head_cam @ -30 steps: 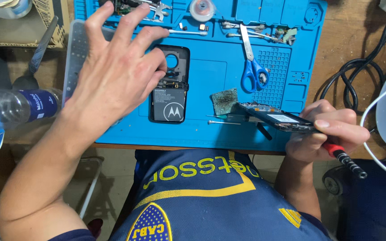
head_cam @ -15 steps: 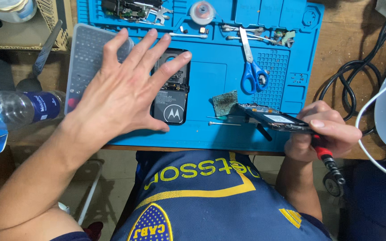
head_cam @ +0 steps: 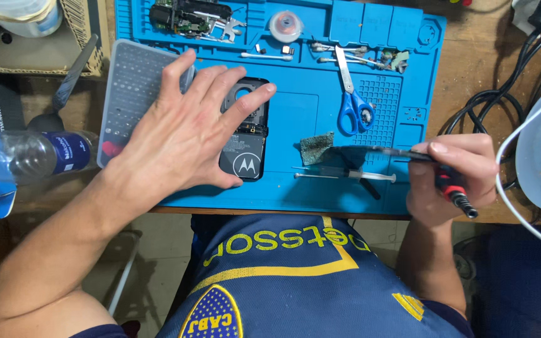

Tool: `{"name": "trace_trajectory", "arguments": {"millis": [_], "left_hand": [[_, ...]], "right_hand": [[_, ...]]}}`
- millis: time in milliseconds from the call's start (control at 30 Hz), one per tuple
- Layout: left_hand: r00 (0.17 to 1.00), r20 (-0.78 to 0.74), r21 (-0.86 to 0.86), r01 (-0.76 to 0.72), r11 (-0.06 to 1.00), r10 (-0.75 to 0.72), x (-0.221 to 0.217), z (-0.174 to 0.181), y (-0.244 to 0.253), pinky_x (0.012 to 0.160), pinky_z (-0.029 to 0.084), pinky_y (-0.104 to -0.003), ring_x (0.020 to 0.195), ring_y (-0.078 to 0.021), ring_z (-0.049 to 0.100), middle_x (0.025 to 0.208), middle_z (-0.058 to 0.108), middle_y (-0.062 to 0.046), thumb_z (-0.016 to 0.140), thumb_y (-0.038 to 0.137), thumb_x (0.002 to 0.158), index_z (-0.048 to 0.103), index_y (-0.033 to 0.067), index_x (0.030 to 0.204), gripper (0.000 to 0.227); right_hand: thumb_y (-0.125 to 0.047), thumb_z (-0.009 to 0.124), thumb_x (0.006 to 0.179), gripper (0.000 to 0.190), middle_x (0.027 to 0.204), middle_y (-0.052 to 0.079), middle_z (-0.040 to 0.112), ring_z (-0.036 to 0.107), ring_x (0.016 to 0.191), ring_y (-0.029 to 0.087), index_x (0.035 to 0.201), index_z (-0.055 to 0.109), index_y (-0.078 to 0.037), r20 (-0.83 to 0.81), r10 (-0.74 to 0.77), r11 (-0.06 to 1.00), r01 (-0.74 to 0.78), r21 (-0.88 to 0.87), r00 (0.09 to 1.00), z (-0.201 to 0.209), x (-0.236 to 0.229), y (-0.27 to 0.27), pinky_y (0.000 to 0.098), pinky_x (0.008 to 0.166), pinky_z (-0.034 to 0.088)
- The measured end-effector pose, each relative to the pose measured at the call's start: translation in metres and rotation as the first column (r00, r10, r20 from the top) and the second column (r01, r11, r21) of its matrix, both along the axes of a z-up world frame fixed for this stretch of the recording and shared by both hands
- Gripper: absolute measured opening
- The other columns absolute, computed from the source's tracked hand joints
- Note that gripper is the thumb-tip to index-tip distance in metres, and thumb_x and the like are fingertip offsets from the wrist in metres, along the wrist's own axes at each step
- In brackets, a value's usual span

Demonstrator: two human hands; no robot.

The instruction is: The person organizes small screws into a compartmentalized plastic case on a blue workbench. They then handle a disassembled Motorola smartphone, moving its internal components and back cover. Finally, they open a second case containing red-handled screwdrivers.

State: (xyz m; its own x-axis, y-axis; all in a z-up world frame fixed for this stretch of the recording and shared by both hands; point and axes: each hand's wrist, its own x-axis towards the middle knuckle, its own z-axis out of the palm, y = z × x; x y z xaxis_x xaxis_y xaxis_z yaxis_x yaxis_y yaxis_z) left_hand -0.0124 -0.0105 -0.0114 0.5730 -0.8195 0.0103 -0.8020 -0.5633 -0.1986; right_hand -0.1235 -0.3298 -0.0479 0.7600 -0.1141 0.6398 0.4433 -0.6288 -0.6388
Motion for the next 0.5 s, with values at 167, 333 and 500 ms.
{"name": "trace_trajectory", "arguments": {"millis": [167,333,500], "left_hand": [[1.0,0.013,-0.033,0.002,0.999,-0.001,-0.002,0.006,0.002,0.108,0.025,-0.045,0.123,-0.0256,0.051,0.139,0.052,-0.013,0.064,0.093,0.043,0.029,0.0204,0.152,0.136],[0.998,-0.069,-0.122,-0.001,0.993,-0.008,-0.004,0.025,0.007,0.109,0.023,-0.046,0.128,-0.0293,0.049,0.143,0.049,-0.017,0.072,0.088,0.042,0.026,0.018,0.152,0.138],[0.996,-0.083,-0.161,-0.027,0.987,0.014,-0.006,0.044,0.015,0.108,0.026,-0.048,0.127,-0.0308,0.05,0.145,0.045,-0.017,0.077,0.082,0.038,0.027,0.0164,0.152,0.141]], "right_hand": [[-0.023,0.065,0.1,0.022,0.09,0.017,0.057,0.054,0.081,0.028,0.103,0.054,-0.004,-0.004,-0.047,0.999,0.047,-0.003,0.999,0.004,0.009,-0.012,0.0381,0.078,0.043],[-0.029,0.064,0.099,0.035,0.094,0.016,0.052,0.045,0.078,0.02,0.109,0.052,0.002,-0.115,-0.018,0.995,0.03,0.1,0.993,0.021,0.03,-0.005,0.0307,0.071,0.033],[-0.03,0.062,0.099,0.034,0.103,0.013,0.059,0.061,0.089,0.02,0.113,0.054,-0.001,-0.468,0.165,0.98,-0.089,0.18,0.868,0.037,0.058,0.015,0.0293,0.077,0.051]]}}
